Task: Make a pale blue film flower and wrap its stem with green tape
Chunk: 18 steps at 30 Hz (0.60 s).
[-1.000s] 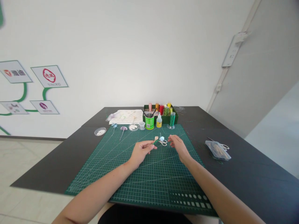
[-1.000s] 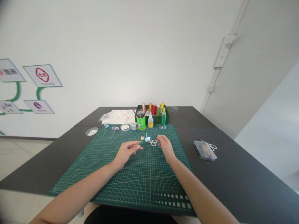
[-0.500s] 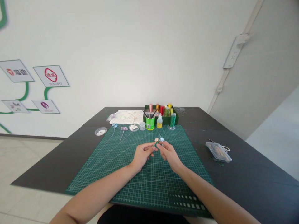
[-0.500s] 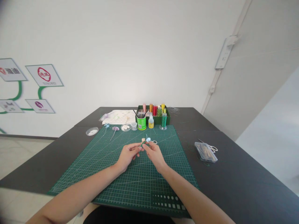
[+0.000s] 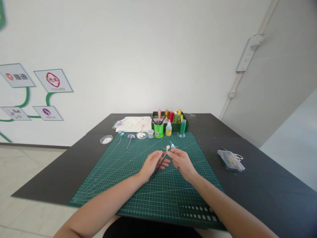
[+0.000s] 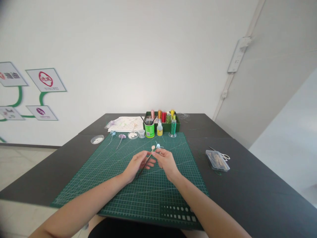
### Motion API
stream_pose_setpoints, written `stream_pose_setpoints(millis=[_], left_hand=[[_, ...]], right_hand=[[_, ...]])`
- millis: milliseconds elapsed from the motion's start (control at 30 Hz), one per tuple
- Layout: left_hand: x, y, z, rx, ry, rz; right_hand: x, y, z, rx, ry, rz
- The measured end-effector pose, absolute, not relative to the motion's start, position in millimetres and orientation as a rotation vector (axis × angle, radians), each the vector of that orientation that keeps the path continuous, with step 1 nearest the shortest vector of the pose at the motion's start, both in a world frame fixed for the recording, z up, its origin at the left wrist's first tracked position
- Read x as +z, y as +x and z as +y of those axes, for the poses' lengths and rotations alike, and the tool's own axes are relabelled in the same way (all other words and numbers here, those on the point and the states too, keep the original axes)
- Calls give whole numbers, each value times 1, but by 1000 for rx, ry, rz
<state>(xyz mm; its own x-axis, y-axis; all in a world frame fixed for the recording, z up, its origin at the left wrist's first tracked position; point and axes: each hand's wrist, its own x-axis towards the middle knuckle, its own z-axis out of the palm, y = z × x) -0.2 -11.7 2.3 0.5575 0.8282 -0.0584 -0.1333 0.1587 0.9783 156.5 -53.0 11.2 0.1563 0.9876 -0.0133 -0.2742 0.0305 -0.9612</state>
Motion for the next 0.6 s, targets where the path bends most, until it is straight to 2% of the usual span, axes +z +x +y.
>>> stream_pose_setpoints(millis=[233,600], left_hand=[[3,-5,-5,521,1217,569],[6,-7,-10,528,1229,488]], right_hand=[[15,162,-55,1326,-996,-929],[19,163,-58,1389,-966,-986]])
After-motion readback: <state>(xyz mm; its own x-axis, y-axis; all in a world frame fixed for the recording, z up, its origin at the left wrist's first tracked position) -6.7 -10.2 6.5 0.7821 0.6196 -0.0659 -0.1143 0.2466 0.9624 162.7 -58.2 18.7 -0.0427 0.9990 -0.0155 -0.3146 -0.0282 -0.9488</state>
